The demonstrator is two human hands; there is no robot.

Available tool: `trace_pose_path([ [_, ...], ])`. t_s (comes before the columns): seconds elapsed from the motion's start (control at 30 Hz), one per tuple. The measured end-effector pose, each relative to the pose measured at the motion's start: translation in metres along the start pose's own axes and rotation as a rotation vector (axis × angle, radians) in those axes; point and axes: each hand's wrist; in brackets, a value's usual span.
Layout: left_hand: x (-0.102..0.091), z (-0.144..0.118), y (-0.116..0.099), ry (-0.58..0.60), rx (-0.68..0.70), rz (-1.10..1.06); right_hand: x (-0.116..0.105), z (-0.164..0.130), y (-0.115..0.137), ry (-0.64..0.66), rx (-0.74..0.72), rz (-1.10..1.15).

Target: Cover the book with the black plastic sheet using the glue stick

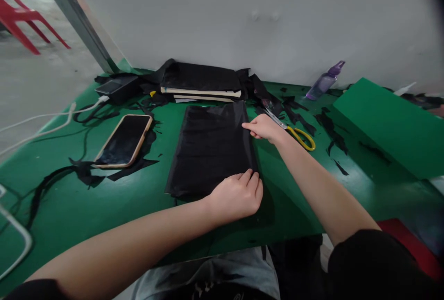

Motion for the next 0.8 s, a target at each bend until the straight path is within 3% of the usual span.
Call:
trace_pose_path([
  [0.37,0.000,-0.001,0.001,0.009,0.007,-0.005,-0.005,0.067,-0.007,-0.123,0.103,0.348],
  [0.57,0.000,-0.001,0.002,0.012,0.015,-0.010,-0.005,0.079,-0.005,-0.183,0.140,0.410],
  [0.8,0.000,-0.001,0.002,0.009,0.022,-0.014,-0.007,0.086,-0.001,-0.114,0.191,0.412],
])
Point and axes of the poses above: each hand's wrist, its own z-axis towards the middle knuckle, its own x-axis out of the palm, y = z × x, and after that the axes turned 7 degrees about -x, right-handed
